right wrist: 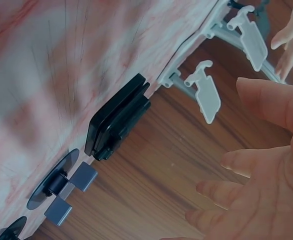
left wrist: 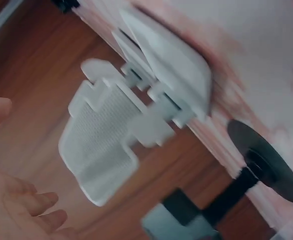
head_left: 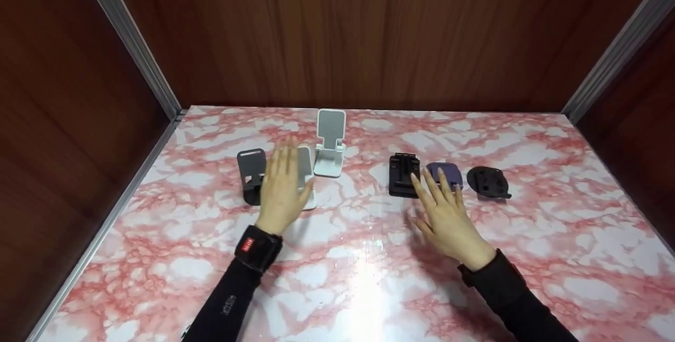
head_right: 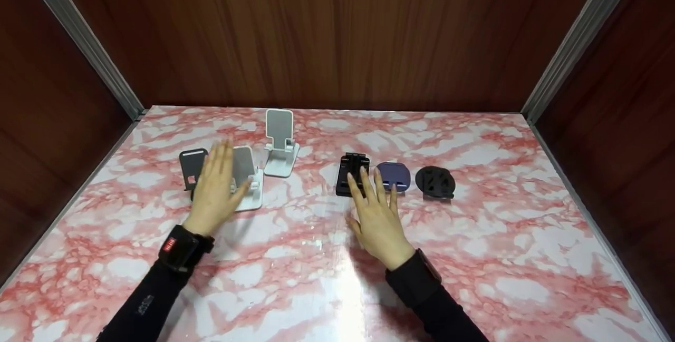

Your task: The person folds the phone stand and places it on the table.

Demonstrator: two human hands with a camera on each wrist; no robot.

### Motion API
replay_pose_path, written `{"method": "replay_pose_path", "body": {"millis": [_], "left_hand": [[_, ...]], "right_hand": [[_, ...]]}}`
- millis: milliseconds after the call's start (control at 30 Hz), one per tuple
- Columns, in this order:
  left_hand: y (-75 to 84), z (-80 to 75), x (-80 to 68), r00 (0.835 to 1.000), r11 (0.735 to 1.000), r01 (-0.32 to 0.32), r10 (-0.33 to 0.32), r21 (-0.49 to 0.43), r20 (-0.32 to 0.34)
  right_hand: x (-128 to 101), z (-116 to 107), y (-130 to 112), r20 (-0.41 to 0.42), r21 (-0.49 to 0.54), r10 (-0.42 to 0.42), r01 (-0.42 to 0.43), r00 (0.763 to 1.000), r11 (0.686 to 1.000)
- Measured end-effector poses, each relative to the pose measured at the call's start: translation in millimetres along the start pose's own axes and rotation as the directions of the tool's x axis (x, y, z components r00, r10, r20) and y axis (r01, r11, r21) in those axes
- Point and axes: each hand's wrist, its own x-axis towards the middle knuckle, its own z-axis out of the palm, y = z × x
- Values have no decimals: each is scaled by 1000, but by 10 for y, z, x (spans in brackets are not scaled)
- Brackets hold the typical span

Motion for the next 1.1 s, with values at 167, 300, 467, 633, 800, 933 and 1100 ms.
{"method": "replay_pose_path", "body": {"millis": [167,300,467,633,800,933,1100], "left_hand": [[-151,-20,19,998,977,56,-62,-204,-24],[-211,-16,35,993,942,113,-118,-315,3],[-257,-23,47,983,892,177,-181,-417,30],[-301,-18,37,969,831,238,-240,-504,62],[-347,22,20,957,779,274,-281,-564,77],[-369,54,20,949,744,282,-307,-605,66],[-392,98,26,942,711,281,-334,-645,42]], "right_hand": [[-1,-4,0,6,-1,3,-3,1000,1000],[-1,4,9,4,-7,1,-1,1000,1000],[-6,11,11,-7,-10,-4,4,1000,1000],[-18,11,7,-14,-12,-17,16,1000,1000],[-18,11,5,-24,-11,-22,22,999,1000],[-11,19,13,-21,-11,-23,23,1000,1000],[-8,20,16,-7,-15,-19,19,1000,1000]]}}
